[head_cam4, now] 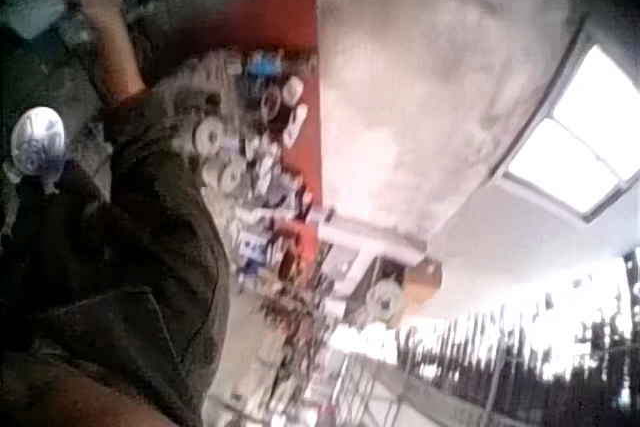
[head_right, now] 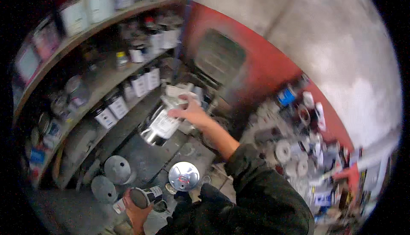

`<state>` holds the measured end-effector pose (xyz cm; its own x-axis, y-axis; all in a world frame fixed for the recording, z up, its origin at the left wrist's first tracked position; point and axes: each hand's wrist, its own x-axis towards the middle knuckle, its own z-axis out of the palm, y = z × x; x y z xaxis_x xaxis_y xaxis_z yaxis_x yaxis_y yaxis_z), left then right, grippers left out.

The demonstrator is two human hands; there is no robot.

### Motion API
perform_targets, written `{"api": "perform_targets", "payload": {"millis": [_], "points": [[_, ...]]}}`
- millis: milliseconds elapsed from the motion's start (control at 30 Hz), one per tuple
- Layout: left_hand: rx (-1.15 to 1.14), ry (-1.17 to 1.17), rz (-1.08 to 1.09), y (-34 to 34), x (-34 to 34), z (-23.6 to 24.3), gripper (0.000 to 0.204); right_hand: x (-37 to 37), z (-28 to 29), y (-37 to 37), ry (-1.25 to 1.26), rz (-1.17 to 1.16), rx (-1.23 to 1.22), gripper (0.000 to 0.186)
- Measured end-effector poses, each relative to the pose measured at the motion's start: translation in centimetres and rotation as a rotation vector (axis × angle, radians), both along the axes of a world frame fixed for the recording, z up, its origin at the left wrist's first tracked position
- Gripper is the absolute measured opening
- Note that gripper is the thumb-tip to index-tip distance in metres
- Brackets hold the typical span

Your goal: The person mixes white paint in a cup using a metal stirrer, then walks to a white car and repeatedly dips the stirrer into the paint while holding it against the car's rear bumper and side. The person returns to the workbench and places the cup down.

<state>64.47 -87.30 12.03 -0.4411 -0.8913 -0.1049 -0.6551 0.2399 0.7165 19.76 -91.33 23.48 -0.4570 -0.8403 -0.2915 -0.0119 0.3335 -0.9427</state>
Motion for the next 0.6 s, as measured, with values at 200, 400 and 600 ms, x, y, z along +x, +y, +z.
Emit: {"api": "perform_targets", "payload": {"millis": [200, 400, 600], "points": [[-0.369, 0.032, -0.364, 1.8, -2.3, -5.5, 0.091, 8.1, -2.5, 14.1, 0.381, -0.054, 0.032, 0.112], [-0.26, -0.067, -0.683, 10.4, -9.5, -3.9, 0.087, 11.9, -5.0, 33.6, 0.335, -0.223, 0.04, 0.112], [-0.252, -0.091, -1.014, 25.0, -14.1, -5.2, 0.084, 15.6, -6.0, 57.7, 0.509, -0.471, 0.209, 0.117]]}}
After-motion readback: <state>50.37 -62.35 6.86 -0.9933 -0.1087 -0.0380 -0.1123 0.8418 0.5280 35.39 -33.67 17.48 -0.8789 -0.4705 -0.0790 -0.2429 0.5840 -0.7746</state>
